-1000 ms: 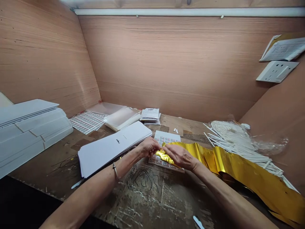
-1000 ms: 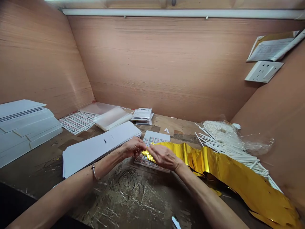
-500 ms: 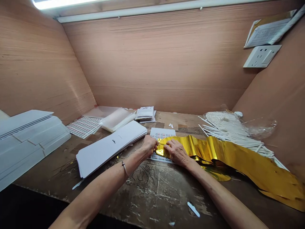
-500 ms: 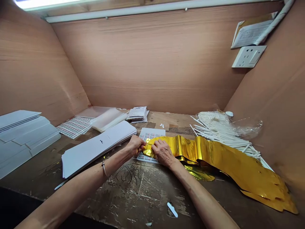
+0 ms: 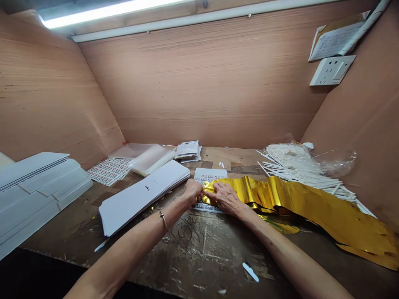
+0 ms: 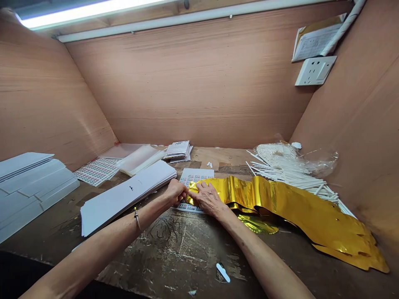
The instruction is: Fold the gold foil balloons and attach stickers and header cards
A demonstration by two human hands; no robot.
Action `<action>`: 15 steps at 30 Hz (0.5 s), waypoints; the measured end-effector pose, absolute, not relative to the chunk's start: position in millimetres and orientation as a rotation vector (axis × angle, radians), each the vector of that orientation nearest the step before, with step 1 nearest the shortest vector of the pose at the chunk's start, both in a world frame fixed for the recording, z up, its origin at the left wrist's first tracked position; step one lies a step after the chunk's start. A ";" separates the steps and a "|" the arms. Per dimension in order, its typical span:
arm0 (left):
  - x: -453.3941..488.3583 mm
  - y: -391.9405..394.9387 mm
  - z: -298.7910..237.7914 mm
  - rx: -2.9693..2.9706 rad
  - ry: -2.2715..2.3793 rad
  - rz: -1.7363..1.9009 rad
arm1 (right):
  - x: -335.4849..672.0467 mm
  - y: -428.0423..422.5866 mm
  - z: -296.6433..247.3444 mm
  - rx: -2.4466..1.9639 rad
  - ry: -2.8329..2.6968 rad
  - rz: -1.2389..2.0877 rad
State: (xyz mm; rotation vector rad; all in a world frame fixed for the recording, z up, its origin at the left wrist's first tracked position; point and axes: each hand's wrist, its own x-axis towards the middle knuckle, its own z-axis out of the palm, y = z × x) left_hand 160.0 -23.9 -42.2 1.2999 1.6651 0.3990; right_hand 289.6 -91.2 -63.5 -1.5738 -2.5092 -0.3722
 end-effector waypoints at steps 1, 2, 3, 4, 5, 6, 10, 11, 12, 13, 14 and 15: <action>157.0 -21.0 -41.3 1.338 1.668 0.393 | 288.4 -91.4 -61.5 -1.584 -2.519 -0.364; 153.1 -17.8 -39.6 1.382 1.673 0.394 | 287.3 -91.6 -59.6 -1.592 -2.528 -0.348; 148.4 -14.4 -37.4 1.425 1.677 0.401 | 286.5 -91.9 -57.8 -1.601 -2.538 -0.328; 143.1 -11.3 -35.0 1.457 1.683 0.419 | 285.9 -92.2 -56.4 -1.608 -2.547 -0.307; 137.5 -9.0 -32.9 1.514 1.685 0.449 | 285.5 -92.6 -55.4 -1.615 -2.553 -0.290; 132.1 -7.8 -31.8 1.622 1.670 0.479 | 285.2 -93.0 -54.8 -1.620 -2.557 -0.278; 115.3 -16.2 -41.5 2.508 1.250 0.470 | 284.4 -93.5 -55.0 -1.635 -2.547 -0.271; 112.6 -20.2 -46.6 2.711 1.065 0.415 | 284.1 -93.3 -55.2 -1.632 -2.548 -0.266; 110.3 -24.0 -51.8 2.841 0.913 0.359 | 283.7 -92.8 -55.1 -1.629 -2.550 -0.259; 108.3 -27.0 -56.4 2.923 0.803 0.313 | 283.3 -92.2 -54.9 -1.630 -2.552 -0.247; 106.6 -29.0 -60.1 2.970 0.738 0.276 | 282.9 -91.3 -54.5 -1.634 -2.555 -0.229; 104.9 -29.6 -62.6 2.992 0.710 0.257 | 282.6 -90.4 -53.8 -1.646 -2.555 -0.204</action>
